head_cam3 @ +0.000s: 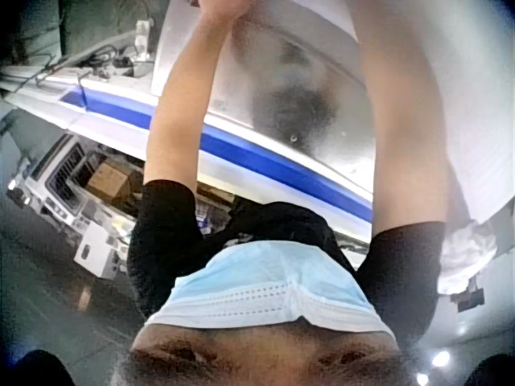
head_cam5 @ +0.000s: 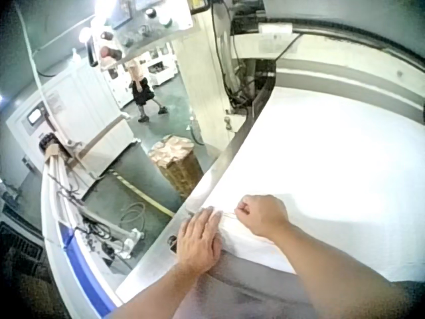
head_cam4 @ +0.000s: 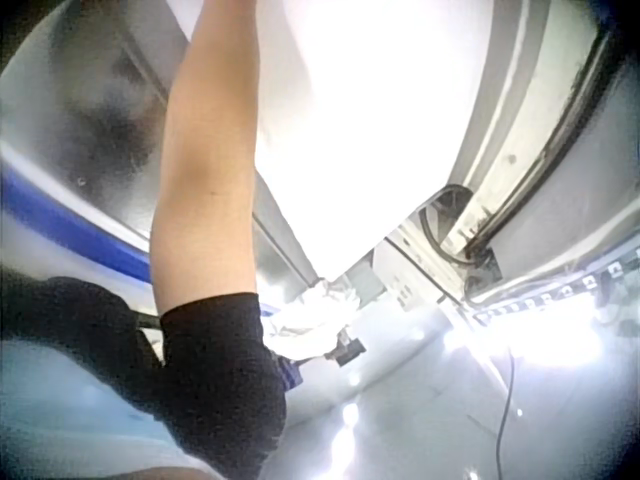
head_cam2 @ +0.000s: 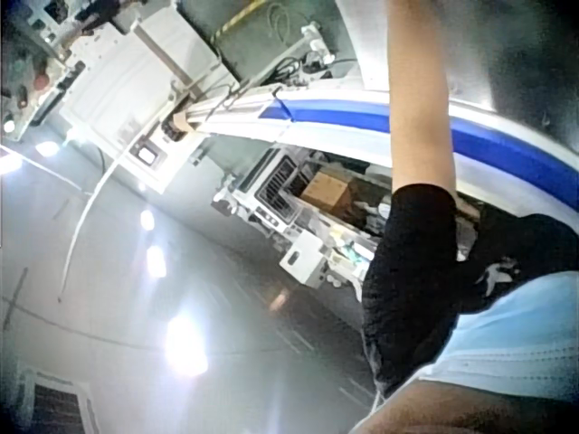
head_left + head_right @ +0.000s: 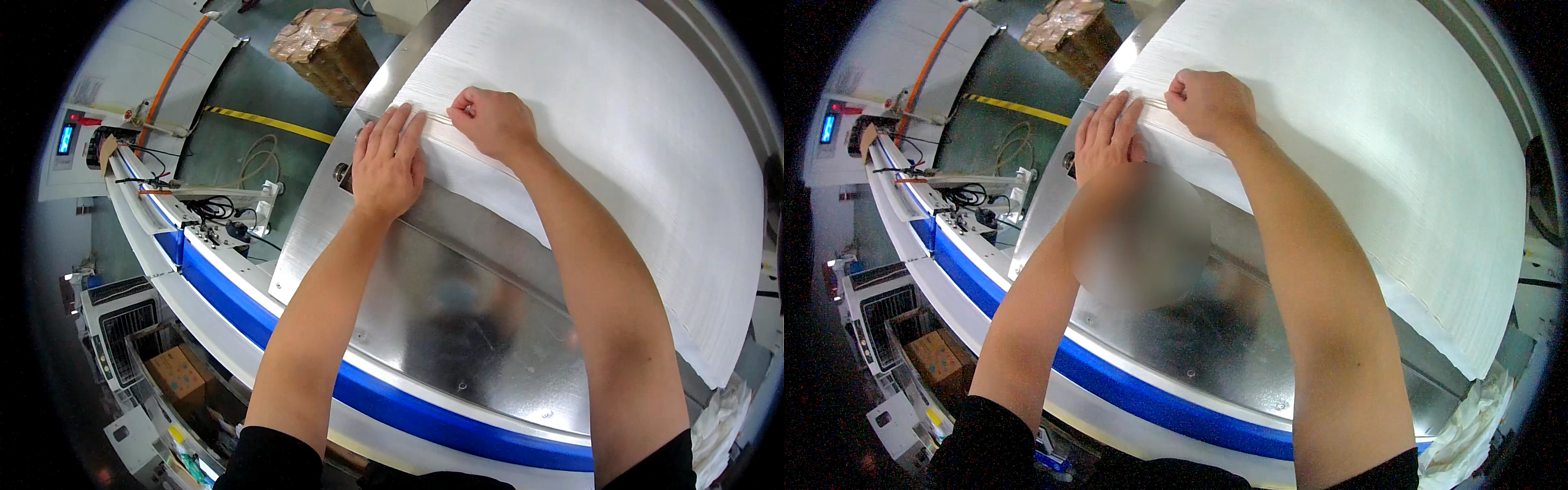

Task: The person repeatedly folds a large white fabric sheet on a metal table in a factory setting. They align the edges and fold the fabric over itself multiple times, stacking the folded layers on the table.

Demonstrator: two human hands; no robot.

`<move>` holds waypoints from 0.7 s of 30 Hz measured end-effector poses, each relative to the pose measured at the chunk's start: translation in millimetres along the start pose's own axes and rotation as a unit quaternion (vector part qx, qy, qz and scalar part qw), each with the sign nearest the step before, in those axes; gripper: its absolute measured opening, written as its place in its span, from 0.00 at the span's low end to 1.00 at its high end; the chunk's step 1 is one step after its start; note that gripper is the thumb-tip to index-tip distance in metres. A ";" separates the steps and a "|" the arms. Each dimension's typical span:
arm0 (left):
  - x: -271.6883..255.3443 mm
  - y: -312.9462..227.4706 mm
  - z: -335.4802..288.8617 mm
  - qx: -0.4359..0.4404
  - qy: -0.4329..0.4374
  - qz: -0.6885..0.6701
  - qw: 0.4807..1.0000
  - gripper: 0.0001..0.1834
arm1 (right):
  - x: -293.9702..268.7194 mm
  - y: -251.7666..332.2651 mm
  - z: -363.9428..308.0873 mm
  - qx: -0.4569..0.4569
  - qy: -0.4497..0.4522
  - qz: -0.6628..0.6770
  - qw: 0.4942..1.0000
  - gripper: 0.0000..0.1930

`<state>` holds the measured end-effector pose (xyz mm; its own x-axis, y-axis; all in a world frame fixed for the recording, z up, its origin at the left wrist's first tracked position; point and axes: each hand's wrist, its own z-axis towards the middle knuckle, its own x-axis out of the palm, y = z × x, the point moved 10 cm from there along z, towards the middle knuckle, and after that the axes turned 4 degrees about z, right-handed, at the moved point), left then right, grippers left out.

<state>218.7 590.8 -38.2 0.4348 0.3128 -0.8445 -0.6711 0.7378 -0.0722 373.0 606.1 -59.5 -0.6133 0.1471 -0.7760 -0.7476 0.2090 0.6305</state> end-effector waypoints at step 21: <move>-16.0 -0.2 -22.5 0.129 0.164 0.027 0.978 0.16 | -16.3 7.4 -101.8 -0.010 0.009 0.017 1.000 0.15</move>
<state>198.3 572.1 -36.6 0.1584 0.1784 -0.9711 -0.4950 0.8654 0.0782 351.5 506.9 -40.3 -0.6434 0.1369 -0.7532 -0.7305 0.1845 0.6576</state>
